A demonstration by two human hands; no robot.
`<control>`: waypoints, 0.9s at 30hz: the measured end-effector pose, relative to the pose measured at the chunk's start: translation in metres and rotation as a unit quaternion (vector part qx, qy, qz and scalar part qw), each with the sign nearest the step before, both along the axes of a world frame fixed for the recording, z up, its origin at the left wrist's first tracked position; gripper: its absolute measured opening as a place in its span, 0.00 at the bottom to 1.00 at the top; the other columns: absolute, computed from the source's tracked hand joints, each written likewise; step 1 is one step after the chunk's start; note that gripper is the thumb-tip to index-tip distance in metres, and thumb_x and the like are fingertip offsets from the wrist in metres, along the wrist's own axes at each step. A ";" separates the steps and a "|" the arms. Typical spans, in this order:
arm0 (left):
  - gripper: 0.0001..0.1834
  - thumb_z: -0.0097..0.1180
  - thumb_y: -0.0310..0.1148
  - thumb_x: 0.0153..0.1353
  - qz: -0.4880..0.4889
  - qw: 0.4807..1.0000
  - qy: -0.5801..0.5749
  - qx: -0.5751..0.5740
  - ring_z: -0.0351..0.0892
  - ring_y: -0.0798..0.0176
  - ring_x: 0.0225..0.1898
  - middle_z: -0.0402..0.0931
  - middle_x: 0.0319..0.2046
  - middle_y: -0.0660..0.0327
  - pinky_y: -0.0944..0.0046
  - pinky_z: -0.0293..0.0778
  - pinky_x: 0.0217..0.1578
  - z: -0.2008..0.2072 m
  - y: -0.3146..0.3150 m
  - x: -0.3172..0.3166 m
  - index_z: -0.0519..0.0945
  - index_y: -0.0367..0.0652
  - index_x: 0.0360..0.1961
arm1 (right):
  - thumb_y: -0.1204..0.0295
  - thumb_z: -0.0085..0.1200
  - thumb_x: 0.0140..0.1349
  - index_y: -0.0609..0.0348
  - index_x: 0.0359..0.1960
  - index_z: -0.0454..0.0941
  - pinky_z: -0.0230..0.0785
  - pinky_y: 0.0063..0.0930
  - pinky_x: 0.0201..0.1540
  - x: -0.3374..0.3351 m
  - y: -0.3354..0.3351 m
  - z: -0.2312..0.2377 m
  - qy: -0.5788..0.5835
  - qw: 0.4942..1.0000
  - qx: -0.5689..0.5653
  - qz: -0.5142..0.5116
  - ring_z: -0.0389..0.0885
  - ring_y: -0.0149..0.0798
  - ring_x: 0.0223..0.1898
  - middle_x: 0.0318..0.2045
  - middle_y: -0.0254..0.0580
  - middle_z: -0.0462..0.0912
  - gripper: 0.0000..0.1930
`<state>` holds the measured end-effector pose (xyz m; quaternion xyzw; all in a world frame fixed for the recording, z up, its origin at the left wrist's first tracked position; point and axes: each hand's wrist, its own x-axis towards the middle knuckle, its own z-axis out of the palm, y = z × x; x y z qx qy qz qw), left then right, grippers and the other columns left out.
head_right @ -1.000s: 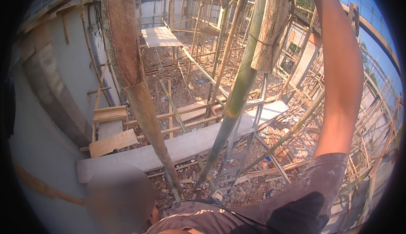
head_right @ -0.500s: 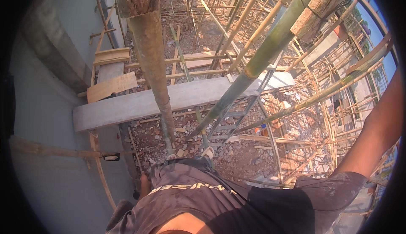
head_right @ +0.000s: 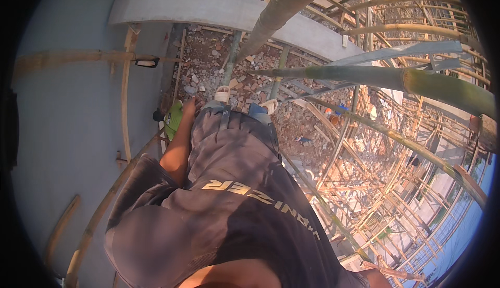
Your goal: The person uses pliers to cut and bend wire, then wraps and twists the wire around bamboo poles to secure them together on a construction site.
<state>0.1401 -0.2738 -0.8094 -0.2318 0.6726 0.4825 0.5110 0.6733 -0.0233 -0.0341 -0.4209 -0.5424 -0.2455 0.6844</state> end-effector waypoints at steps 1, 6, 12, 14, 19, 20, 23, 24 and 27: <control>0.18 0.48 0.50 0.72 0.015 1.000 0.000 -0.011 0.75 0.69 0.31 0.79 0.37 0.69 0.67 0.67 0.24 0.001 -0.005 0.003 0.79 0.47 0.44 | 0.65 0.54 0.65 0.69 0.36 0.79 0.70 0.33 0.37 0.013 -0.020 -0.010 0.019 1.000 -0.005 -0.002 0.76 0.40 0.33 0.30 0.50 0.79 0.14; 0.18 0.48 0.50 0.72 0.042 0.998 -0.028 -0.026 0.76 0.69 0.33 0.80 0.38 0.69 0.65 0.68 0.27 0.007 -0.021 0.011 0.81 0.48 0.44 | 0.65 0.54 0.68 0.68 0.35 0.79 0.69 0.31 0.35 0.050 -0.107 -0.039 0.109 0.994 0.006 -0.004 0.74 0.37 0.31 0.28 0.46 0.78 0.14; 0.20 0.48 0.50 0.72 -0.002 0.999 0.002 -0.044 0.77 0.70 0.34 0.81 0.40 0.69 0.65 0.67 0.27 0.008 -0.009 0.015 0.81 0.46 0.45 | 0.66 0.53 0.71 0.68 0.35 0.77 0.67 0.29 0.32 0.061 -0.140 -0.079 0.203 0.979 0.010 0.028 0.71 0.33 0.28 0.27 0.43 0.77 0.14; 0.20 0.48 0.50 0.72 -0.026 0.999 0.016 -0.036 0.77 0.70 0.34 0.81 0.40 0.69 0.65 0.67 0.28 0.010 -0.002 0.013 0.82 0.45 0.46 | 0.66 0.53 0.72 0.68 0.35 0.77 0.66 0.28 0.31 0.061 -0.137 -0.106 0.204 0.977 -0.032 0.043 0.71 0.32 0.27 0.26 0.41 0.76 0.14; 0.21 0.49 0.48 0.72 -0.087 0.993 0.072 0.028 0.76 0.70 0.34 0.82 0.39 0.66 0.64 0.68 0.29 0.022 0.014 0.006 0.82 0.42 0.47 | 0.71 0.57 0.69 0.70 0.40 0.73 0.70 0.33 0.39 0.048 -0.122 -0.205 0.053 0.977 -0.206 0.014 0.74 0.38 0.35 0.32 0.46 0.76 0.11; 0.21 0.49 0.48 0.72 -0.102 0.990 0.089 0.027 0.76 0.70 0.33 0.82 0.38 0.65 0.64 0.69 0.29 0.027 0.017 0.005 0.81 0.40 0.47 | 0.69 0.55 0.70 0.71 0.43 0.73 0.70 0.33 0.41 0.042 -0.117 -0.226 0.040 0.971 -0.237 -0.011 0.73 0.38 0.36 0.33 0.46 0.75 0.13; 0.21 0.49 0.48 0.72 -0.152 0.979 0.131 0.037 0.77 0.69 0.35 0.81 0.40 0.63 0.64 0.70 0.32 0.050 0.020 0.003 0.81 0.39 0.49 | 0.66 0.55 0.71 0.72 0.44 0.75 0.69 0.31 0.35 0.013 -0.115 -0.276 0.004 0.935 -0.355 -0.020 0.73 0.36 0.33 0.33 0.45 0.76 0.16; 0.22 0.49 0.48 0.72 -0.170 0.974 0.142 0.049 0.78 0.68 0.37 0.82 0.42 0.64 0.64 0.71 0.34 0.059 0.024 0.003 0.80 0.41 0.51 | 0.65 0.55 0.71 0.72 0.44 0.75 0.68 0.30 0.33 0.002 -0.114 -0.290 -0.009 0.915 -0.404 -0.018 0.72 0.35 0.31 0.32 0.44 0.76 0.17; 0.21 0.49 0.48 0.72 -0.193 0.964 0.162 0.084 0.79 0.67 0.41 0.82 0.46 0.64 0.65 0.72 0.38 0.093 0.038 0.000 0.81 0.42 0.52 | 0.65 0.54 0.71 0.70 0.44 0.78 0.68 0.27 0.32 -0.038 -0.110 -0.328 -0.096 0.832 -0.544 0.038 0.73 0.33 0.28 0.28 0.40 0.78 0.16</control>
